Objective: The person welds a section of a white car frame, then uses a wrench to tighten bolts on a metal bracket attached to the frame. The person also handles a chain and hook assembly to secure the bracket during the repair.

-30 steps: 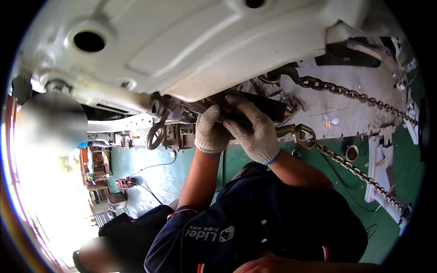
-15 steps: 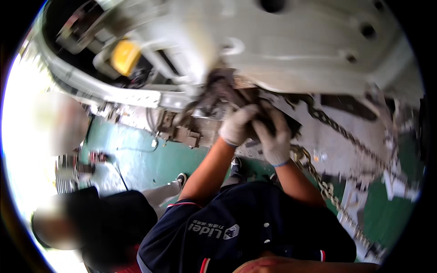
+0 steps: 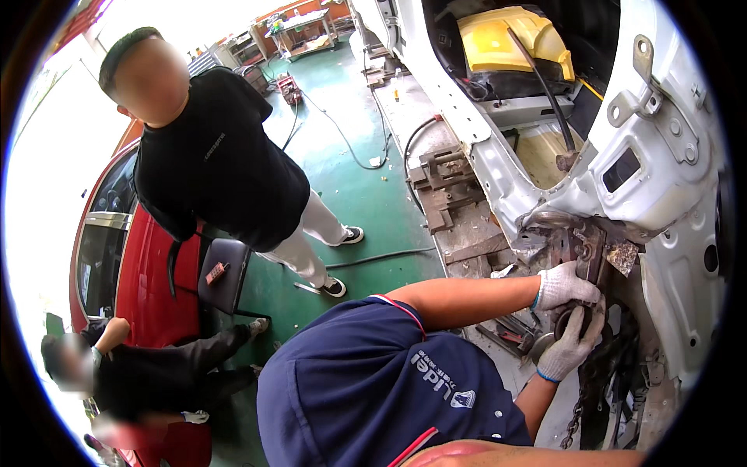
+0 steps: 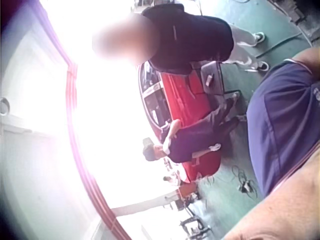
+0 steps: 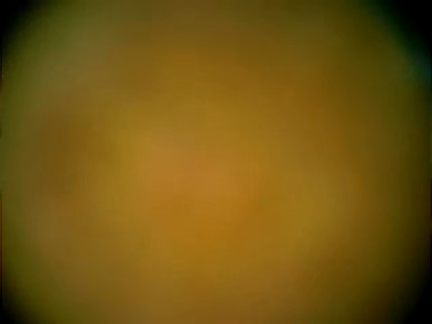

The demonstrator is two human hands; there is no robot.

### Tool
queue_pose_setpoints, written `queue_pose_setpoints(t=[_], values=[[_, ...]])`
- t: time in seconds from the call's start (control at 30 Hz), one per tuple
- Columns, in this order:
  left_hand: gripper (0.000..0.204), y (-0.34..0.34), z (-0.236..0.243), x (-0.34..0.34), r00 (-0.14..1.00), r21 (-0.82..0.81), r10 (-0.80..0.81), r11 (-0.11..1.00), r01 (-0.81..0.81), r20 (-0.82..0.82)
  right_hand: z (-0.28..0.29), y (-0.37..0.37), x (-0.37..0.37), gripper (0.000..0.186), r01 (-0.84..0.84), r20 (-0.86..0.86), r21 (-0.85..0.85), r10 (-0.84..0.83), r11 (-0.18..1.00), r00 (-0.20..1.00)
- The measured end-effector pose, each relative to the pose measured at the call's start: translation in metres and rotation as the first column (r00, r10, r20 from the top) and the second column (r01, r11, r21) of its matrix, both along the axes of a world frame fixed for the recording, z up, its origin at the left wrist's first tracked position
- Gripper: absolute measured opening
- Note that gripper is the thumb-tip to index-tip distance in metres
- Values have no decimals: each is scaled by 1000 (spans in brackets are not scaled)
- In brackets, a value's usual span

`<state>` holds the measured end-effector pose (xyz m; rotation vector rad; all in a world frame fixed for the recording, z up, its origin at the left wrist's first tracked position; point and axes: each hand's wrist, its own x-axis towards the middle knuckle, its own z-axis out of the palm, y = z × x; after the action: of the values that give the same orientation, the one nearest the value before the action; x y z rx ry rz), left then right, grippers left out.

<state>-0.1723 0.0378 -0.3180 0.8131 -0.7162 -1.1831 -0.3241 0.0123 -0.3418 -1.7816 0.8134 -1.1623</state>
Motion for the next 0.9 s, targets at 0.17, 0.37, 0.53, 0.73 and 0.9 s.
queue_pose_setpoints(t=[0.17,0.37,0.53,0.73,0.9], values=[[35,-9,-8,-5,998,-31,53,998,-54,-17,7,-5,-1,50,-131,43,66,128,989,991],[20,-14,-17,-13,984,-71,125,988,-134,-126,-1,-10,-3,54,-190,45,70,187,979,981],[20,-13,-21,-11,989,-60,139,988,-141,-41,0,-13,-7,61,-206,-32,33,207,978,978],[35,-13,-25,-8,989,-4,82,997,-83,-125,3,-9,-6,64,-230,35,98,228,968,973],[33,-13,-21,-9,982,-51,75,995,-85,-172,6,-9,-5,62,-214,-15,67,215,975,976]])
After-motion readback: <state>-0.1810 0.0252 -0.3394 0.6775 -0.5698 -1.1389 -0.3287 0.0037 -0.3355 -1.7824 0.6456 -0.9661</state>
